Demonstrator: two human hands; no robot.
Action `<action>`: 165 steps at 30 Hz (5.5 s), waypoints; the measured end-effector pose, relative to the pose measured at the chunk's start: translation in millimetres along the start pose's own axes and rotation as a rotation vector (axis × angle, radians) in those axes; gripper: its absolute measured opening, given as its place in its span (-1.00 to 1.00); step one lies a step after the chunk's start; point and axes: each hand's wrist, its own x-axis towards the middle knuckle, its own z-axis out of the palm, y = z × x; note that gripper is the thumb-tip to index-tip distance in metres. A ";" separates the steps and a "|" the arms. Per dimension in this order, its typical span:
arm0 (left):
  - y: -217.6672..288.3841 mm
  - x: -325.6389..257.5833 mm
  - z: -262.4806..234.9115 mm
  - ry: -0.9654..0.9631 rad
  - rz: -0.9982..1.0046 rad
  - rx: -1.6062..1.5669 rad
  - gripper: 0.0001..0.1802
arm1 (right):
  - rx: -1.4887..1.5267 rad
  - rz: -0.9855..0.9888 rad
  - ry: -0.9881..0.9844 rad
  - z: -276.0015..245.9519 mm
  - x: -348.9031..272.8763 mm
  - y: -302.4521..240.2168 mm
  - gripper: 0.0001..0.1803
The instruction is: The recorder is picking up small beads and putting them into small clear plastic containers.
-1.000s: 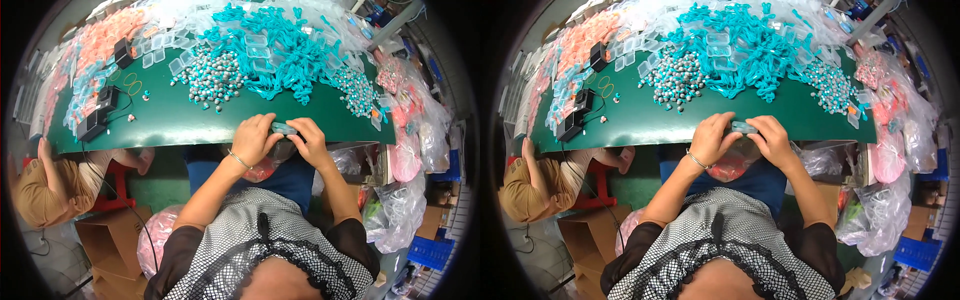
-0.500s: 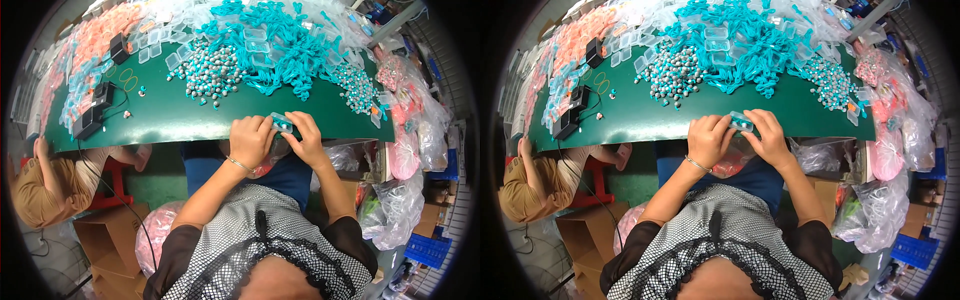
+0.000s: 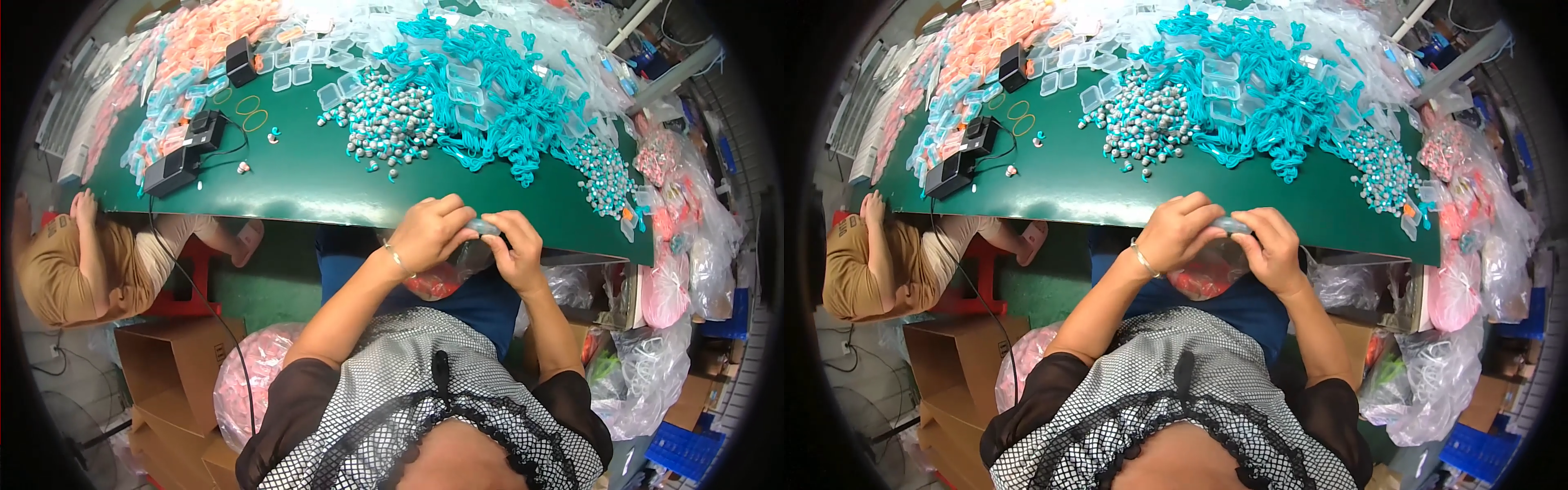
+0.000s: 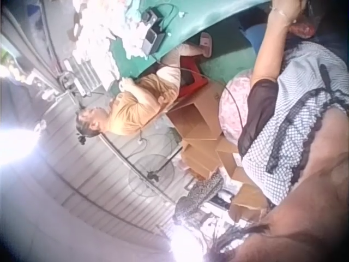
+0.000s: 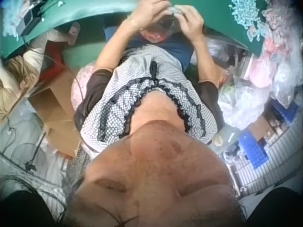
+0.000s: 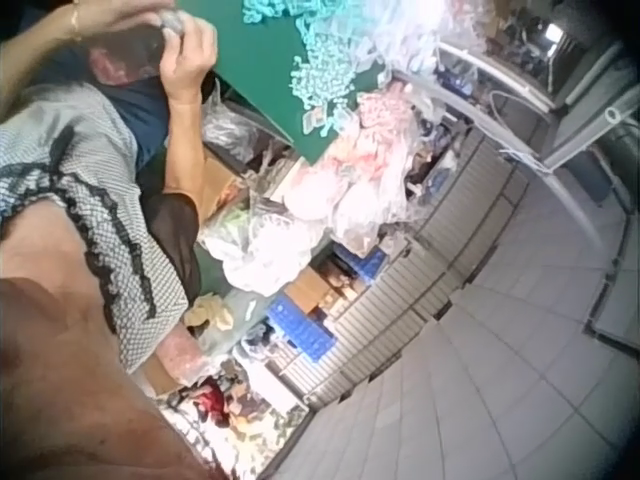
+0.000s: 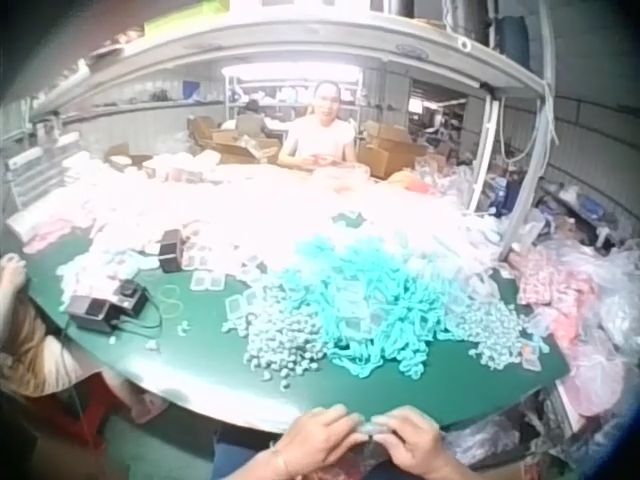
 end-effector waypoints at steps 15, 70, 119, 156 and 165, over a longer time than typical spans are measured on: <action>-53.4 -84.2 -136.4 0.301 -0.425 0.822 -0.67 | -0.627 -0.164 0.155 45.5 152.9 76.3 -0.76; -10.2 16.9 14.5 0.082 -0.322 -0.087 -0.86 | -0.172 0.350 0.060 -28.8 3.0 29.7 -0.92; -5.7 13.2 8.8 -0.136 -0.338 0.055 -0.47 | -0.197 -0.042 -0.218 -15.1 28.1 26.3 -0.83; -4.4 -5.7 17.9 0.083 -0.193 0.135 -0.61 | -0.034 0.041 0.175 8.4 19.0 33.0 -0.85; -6.2 -4.3 15.5 0.038 -0.208 0.112 -0.53 | -0.119 -0.029 0.172 9.8 15.0 30.9 -0.80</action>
